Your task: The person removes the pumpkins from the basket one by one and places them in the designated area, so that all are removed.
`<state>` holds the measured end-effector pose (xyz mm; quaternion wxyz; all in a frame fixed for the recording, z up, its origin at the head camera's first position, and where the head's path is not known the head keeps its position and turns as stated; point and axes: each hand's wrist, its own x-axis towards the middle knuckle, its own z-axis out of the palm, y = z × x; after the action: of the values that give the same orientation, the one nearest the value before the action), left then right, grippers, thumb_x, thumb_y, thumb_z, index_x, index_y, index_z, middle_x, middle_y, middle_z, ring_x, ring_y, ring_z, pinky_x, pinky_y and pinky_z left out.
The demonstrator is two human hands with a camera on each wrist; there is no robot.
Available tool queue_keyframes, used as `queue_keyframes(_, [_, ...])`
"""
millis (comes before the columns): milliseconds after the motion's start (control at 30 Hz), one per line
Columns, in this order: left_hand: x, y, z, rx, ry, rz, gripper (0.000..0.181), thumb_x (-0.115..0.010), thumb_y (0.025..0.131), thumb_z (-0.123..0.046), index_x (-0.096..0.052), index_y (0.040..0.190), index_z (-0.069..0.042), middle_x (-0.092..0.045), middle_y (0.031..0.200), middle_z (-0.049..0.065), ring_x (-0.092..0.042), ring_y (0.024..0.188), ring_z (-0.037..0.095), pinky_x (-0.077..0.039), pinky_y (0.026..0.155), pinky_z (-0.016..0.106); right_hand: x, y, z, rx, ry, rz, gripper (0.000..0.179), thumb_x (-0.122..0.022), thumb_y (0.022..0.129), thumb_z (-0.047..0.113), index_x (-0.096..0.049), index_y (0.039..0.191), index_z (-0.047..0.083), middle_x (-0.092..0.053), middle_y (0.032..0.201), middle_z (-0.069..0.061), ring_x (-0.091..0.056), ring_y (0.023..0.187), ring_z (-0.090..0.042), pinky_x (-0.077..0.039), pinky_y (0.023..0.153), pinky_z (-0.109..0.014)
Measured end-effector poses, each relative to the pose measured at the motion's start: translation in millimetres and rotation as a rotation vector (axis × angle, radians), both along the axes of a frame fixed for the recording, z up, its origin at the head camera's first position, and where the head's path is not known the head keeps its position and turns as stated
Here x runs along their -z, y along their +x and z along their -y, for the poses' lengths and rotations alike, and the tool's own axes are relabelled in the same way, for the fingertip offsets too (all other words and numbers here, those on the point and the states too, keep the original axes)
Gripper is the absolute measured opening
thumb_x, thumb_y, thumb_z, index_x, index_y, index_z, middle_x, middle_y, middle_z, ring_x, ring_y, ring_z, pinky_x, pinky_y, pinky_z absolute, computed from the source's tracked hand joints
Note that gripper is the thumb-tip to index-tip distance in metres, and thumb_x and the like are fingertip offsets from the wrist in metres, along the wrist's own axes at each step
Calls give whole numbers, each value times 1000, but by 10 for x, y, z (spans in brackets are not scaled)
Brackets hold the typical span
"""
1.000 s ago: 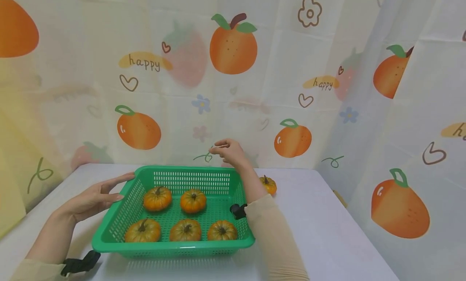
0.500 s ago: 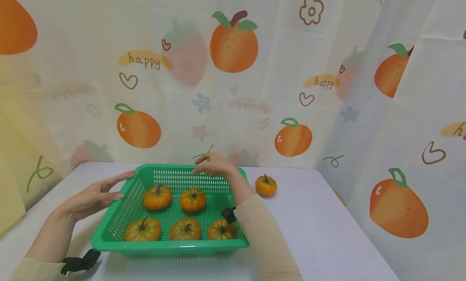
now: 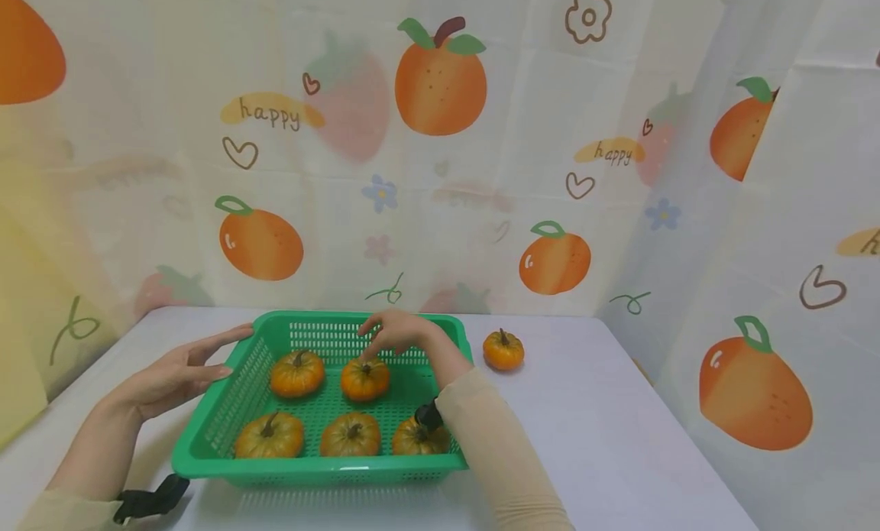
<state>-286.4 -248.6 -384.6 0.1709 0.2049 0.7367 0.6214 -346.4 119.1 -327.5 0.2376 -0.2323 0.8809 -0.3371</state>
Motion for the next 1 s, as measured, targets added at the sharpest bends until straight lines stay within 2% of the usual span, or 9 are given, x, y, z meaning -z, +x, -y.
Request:
queue_keyframes(100, [7, 7, 21, 7, 15, 2, 67, -55, 98, -9, -22, 157, -10, -11, 164, 0, -63, 114, 1, -51, 97, 18, 22, 1, 18, -50, 30, 7, 60, -76, 86, 21, -53, 141, 13, -51, 146, -20, -53, 133, -34, -50, 103, -54])
queue_keyframes(233, [0, 2, 19, 13, 22, 8, 68, -55, 98, -9, -22, 158, -10, -4, 166, 6, -65, 112, 4, -52, 97, 19, 55, -8, 51, -94, 105, -2, 64, -77, 85, 22, -51, 143, 16, -48, 150, -17, -49, 138, -32, -51, 102, -51])
queue_keyframes(433, [-2, -15, 9, 10, 7, 17, 70, -55, 98, -9, -20, 158, -10, 2, 167, 11, -63, 115, 2, -51, 97, 17, 96, -1, 89, -145, 196, 1, 67, -78, 84, 21, -49, 145, 21, -45, 151, -15, -46, 138, -32, -51, 102, -45])
queue_keyframes(733, [-15, -15, -17, -6, -13, 23, 71, -58, 97, -12, -20, 158, -10, 3, 167, 14, -56, 118, -7, -49, 96, 14, 116, 34, 113, -160, 228, 21, 71, -77, 84, 14, -46, 148, 22, -40, 154, -16, -45, 139, -33, -51, 103, -47])
queue_keyframes(1000, [-15, -6, 1, 0, 2, 32, 72, -57, 98, -11, -18, 158, -9, 4, 167, 12, -63, 115, 1, -50, 97, 15, 162, 31, 132, -155, 218, 73, 73, -72, 85, 6, -43, 150, 23, -39, 154, -15, -44, 140, -31, -51, 103, -47])
